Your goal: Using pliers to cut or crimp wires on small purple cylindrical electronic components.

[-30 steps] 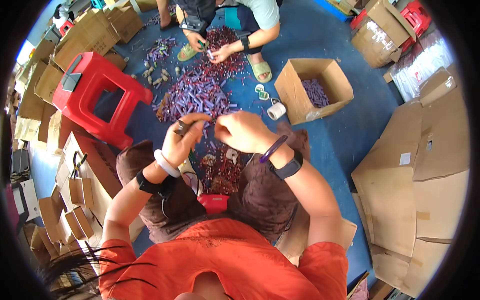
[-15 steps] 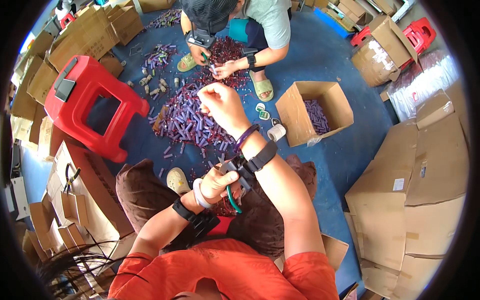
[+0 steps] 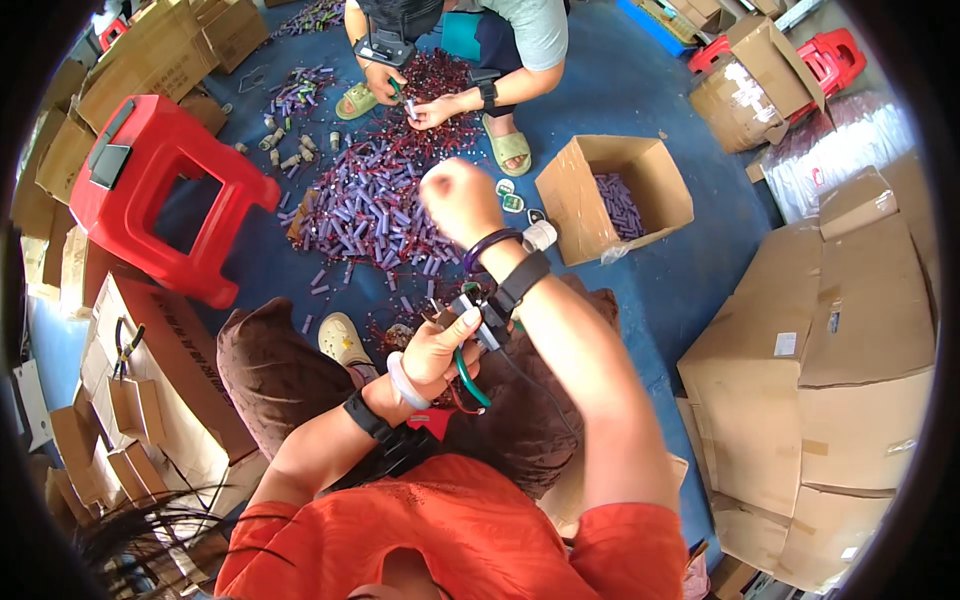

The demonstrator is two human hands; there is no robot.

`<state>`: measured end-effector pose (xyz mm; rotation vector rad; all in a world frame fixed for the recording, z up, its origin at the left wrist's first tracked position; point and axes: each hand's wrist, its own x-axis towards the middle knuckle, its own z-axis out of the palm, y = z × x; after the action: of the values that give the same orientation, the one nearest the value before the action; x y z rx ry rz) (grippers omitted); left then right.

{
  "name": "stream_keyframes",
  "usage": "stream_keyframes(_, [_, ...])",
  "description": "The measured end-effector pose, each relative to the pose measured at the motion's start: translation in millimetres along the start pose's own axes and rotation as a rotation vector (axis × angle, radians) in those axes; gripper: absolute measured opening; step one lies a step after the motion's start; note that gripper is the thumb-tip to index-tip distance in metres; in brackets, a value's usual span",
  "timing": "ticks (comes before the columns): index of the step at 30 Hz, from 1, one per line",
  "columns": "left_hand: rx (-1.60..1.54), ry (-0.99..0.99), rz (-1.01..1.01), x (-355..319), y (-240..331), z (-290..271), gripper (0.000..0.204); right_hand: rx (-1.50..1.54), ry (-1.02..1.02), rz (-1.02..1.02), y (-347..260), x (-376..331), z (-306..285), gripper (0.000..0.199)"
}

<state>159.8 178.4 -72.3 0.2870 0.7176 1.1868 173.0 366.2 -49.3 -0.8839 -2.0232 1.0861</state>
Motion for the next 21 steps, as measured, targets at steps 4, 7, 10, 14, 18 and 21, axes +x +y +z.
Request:
stream_keyframes(4, [0.114,0.184,-0.026,5,2,14,0.032,0.87,0.162,0.704,24,1,-26,0.013])
stream_keyframes(7, [0.253,0.066,-0.032,-2,15,0,0.034,0.482,-0.053,0.547,19,-17,-22,0.014])
stream_keyframes(10, [0.619,0.09,0.024,5,30,-37,0.032,0.287,-0.401,0.378,16,-26,-33,0.017])
stream_keyframes(14, [0.698,0.126,0.25,14,66,-63,0.02,-0.111,-0.515,0.104,17,-41,-26,0.023])
stream_keyframes(18, [0.745,0.179,0.337,24,91,-75,0.022,-0.082,-0.518,-0.022,7,-47,-4,0.028])
stream_keyframes(21, [0.866,0.164,0.383,33,110,-69,0.027,0.172,-0.39,-0.016,18,-41,-1,0.04])
